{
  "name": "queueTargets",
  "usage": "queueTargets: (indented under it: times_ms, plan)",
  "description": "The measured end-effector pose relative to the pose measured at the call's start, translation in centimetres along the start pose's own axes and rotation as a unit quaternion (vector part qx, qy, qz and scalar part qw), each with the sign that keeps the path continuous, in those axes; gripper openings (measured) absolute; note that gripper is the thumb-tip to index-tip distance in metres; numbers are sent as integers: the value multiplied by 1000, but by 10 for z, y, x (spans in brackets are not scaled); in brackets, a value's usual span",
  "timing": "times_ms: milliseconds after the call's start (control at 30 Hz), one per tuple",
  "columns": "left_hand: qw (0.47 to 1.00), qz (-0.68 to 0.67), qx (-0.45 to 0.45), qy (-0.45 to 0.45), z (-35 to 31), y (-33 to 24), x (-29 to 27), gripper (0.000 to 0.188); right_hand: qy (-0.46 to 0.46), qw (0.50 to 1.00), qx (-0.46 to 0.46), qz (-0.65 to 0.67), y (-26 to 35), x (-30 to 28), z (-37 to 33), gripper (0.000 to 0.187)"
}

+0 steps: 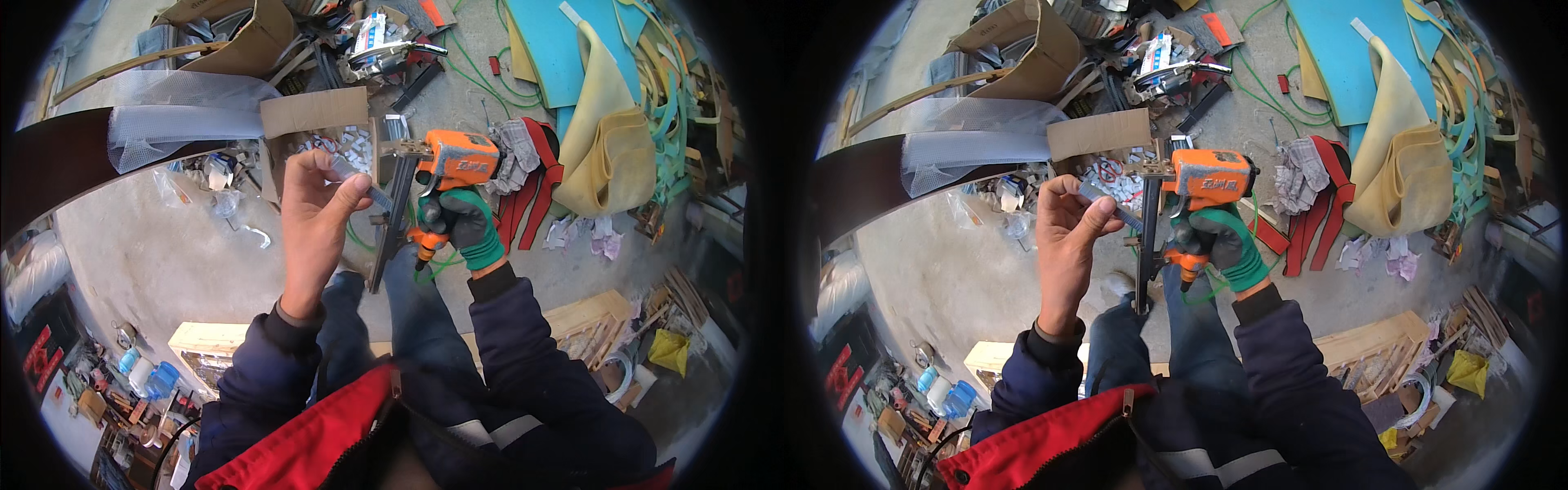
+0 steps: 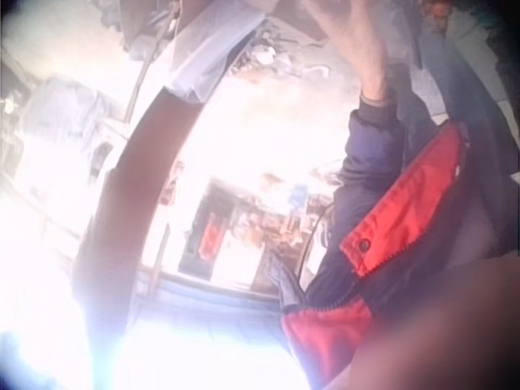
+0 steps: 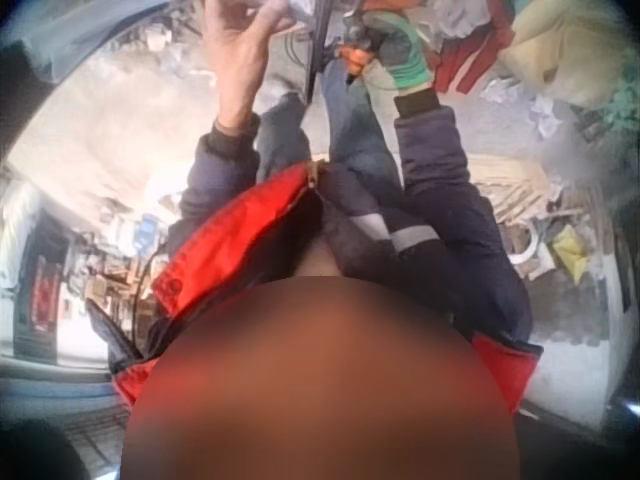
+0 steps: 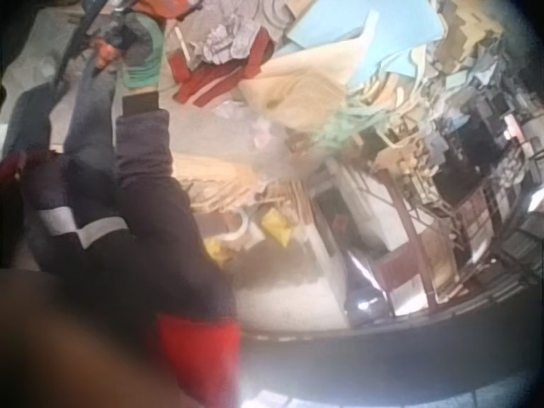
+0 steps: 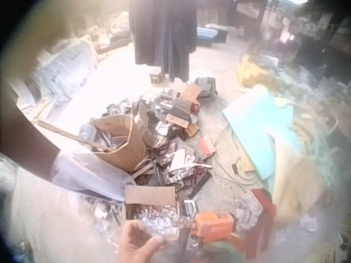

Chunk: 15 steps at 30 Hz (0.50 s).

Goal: The person uses a pneumatic staple gun to attach red fabric strips over metal springs on a wooden frame. They repeatedly position the fabric, staple it in place, and trim excess with scissors.

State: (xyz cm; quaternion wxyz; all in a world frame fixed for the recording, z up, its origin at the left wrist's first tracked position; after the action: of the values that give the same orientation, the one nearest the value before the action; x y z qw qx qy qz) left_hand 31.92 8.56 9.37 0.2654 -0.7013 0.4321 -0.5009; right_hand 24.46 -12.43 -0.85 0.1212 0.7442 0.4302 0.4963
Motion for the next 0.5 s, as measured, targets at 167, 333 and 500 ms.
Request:
queueTargets:
  times_ms: [167,333,500]
  plan:
    - [974,198,-45,99,-26,9,22,37,70,993,39,84,-29,13,-22,36]
    - [955,261,40,137,-91,5,17,55,102,979,38,174,-68,26,-56,42]
    - [943,291,48,153,-218,-9,-19,44,121,959,45,254,-99,51,-102,35]
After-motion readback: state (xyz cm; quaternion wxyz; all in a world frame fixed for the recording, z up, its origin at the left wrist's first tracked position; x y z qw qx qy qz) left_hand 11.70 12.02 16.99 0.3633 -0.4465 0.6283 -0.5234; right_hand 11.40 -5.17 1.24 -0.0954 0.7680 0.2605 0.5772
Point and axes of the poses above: each hand's wrist, its own z-axis towards the middle knuckle, its own x-axis out of the palm, y = z × x, the point moved 9 cm from there along z, towards the middle knuckle, and after that the axes turned 14 degrees about -z, right-handed, at the moved point
